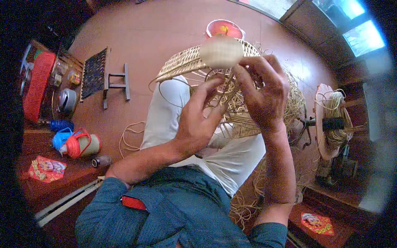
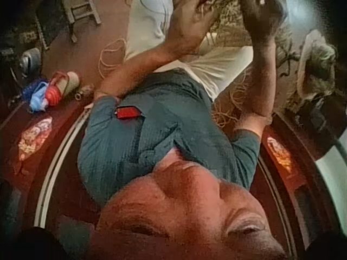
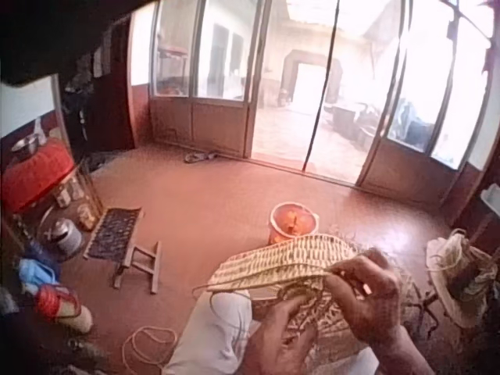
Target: Weaving a natural fiber basket from long strips of material.
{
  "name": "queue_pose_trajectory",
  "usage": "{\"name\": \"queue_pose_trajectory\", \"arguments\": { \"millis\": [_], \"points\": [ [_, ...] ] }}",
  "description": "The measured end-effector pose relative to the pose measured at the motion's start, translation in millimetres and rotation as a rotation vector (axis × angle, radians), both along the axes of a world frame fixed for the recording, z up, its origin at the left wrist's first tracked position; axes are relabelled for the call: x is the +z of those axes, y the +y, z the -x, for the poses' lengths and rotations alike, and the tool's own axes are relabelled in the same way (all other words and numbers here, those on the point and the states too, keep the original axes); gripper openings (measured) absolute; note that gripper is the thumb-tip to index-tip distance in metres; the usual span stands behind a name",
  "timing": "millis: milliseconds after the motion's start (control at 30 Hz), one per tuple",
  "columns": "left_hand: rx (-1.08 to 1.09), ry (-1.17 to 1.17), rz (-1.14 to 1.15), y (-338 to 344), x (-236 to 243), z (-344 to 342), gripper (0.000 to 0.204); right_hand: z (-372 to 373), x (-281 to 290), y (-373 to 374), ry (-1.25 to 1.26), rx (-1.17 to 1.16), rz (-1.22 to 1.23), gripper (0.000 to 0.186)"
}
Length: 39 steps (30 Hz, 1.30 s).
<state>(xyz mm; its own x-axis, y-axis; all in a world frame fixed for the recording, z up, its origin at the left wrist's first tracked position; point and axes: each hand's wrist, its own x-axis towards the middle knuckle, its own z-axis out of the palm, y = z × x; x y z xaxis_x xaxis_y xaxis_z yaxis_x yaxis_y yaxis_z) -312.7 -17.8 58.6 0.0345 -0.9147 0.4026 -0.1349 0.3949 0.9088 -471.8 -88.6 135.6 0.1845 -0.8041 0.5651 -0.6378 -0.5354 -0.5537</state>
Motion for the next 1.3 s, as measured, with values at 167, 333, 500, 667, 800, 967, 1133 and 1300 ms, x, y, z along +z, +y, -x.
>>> {"name": "queue_pose_trajectory", "arguments": {
  "millis": [167,333,500,667,800,967,1133,1300],
  "points": [
    [0.070,0.472,-0.169,-38.5,0.3,43.9,0.045,-2.1,-7.2,-15.0,-0.022,0.007,-0.033,0.010],
    [0.083,0.769,-0.239,-58.2,5.4,63.1,0.030,-2.3,-9.1,-23.9,-0.033,-0.002,-0.031,0.011],
    [0.077,0.868,-0.298,-66.6,12.3,64.8,0.025,-1.0,-13.5,-24.5,-0.057,0.001,-0.037,0.011],
    [0.147,0.241,-0.143,-60.1,3.3,46.3,0.029,-1.0,-8.4,-19.4,-0.023,-0.026,-0.070,0.012],
    [0.158,-0.219,0.094,-47.6,-6.3,24.1,0.031,-0.5,-13.5,-23.4,-0.064,-0.019,-0.040,0.011],
    [0.206,-0.467,0.288,-46.6,-13.6,9.9,0.026,-0.2,-16.8,-26.2,-0.091,0.028,-0.015,0.011],
    [0.191,-0.290,0.312,-49.3,-17.2,7.5,0.016,1.6,-19.5,-27.0,-0.082,0.022,0.014,0.010],
    [0.029,-0.209,0.193,-50.2,-17.9,-1.3,0.016,5.3,-18.9,-28.1,-0.084,0.033,-0.018,0.011]
  ]
}}
